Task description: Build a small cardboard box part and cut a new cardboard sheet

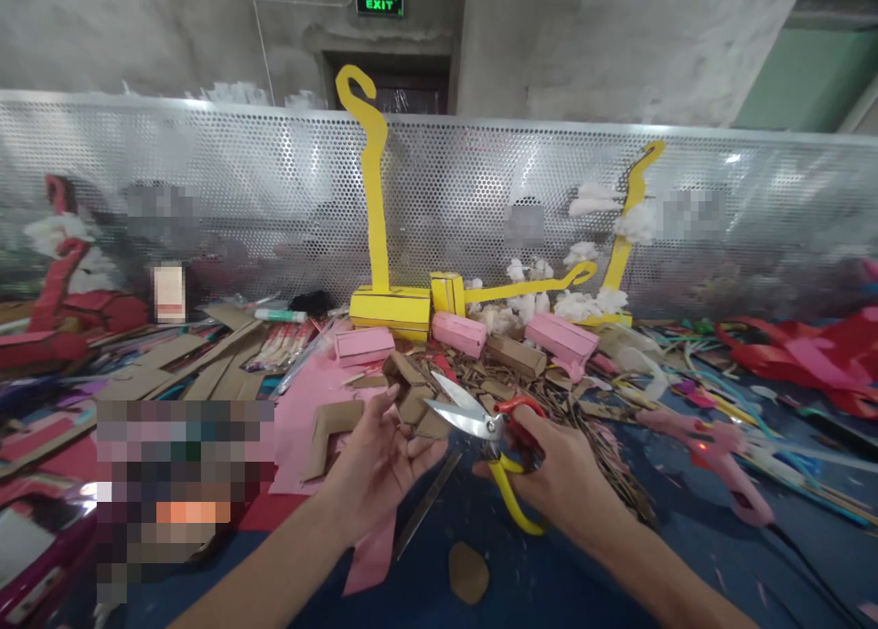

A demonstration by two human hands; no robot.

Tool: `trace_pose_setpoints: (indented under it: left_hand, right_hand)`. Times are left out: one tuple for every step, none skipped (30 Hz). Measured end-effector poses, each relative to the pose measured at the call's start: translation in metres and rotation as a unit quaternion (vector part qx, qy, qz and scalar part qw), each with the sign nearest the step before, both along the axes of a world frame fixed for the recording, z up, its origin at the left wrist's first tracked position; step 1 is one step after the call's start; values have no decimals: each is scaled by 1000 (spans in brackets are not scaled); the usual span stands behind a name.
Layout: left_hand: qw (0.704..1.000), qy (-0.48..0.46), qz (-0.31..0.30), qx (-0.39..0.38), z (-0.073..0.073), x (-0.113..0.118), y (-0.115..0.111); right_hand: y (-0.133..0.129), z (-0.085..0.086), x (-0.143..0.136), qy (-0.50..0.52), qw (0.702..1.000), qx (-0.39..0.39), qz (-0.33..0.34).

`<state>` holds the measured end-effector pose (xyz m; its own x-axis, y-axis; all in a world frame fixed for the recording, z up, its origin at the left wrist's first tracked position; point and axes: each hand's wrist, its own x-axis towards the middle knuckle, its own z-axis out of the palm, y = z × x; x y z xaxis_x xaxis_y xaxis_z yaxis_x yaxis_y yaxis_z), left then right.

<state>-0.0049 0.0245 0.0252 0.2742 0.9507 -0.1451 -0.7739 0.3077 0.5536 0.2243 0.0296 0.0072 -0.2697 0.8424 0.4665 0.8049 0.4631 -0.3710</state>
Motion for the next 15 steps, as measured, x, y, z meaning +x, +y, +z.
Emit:
trace_pose_setpoints:
  left_hand:
    - [1000, 0, 3, -4, 0, 0, 0]
    - [1000, 0, 2, -7, -1, 0, 0]
    - [1000, -1, -2, -9, -1, 0, 1]
    - [1000, -3, -8, -10, -1, 0, 1]
    - [1000, -5, -11, -9, -2, 0, 2]
    - [1000, -5, -8, -9, -2, 0, 2]
    - [1000, -3, -3, -8, -2, 0, 2]
    - [1000, 0, 2, -7, -2, 0, 2]
    - [1000, 4, 5, -6, -2, 0, 2]
    - [1000, 7, 4, -3, -2, -1, 2]
    - [1000, 9, 0, 1, -1, -1, 2]
    - [1000, 9, -7, 6, 0, -1, 2]
    - [1000, 9, -13, 10, 1, -2, 1]
    - [1000, 9, -17, 12, 1, -2, 1]
    - [1000, 8, -20, 13, 2, -2, 1]
  right_hand:
    - [1, -1, 1, 0, 1000, 8, -2]
    - [1, -2, 1, 0, 1000, 15, -3]
    - [1, -2, 2, 2, 1000, 20, -5]
    - [1, -2, 2, 6, 1000, 19, -4]
    - [1, -2, 1, 12, 1000, 15, 0]
    - [1, -1, 1, 20, 1000, 9, 6]
    - [0, -1, 1, 29, 999, 7, 11]
    - [0, -1, 1, 37, 999, 6, 14]
    - [1, -1, 1, 44, 999, 6, 12]
    - [1, -2, 1, 48, 999, 7, 6]
    - [2, -3, 1, 51, 999, 9, -3]
    - [3, -4, 2, 52, 999, 11, -12]
    - [4, -4, 2, 54, 998, 13, -19]
    - [5, -4, 3, 57, 998, 15, -23]
    - [5, -4, 3, 62, 998, 18, -24]
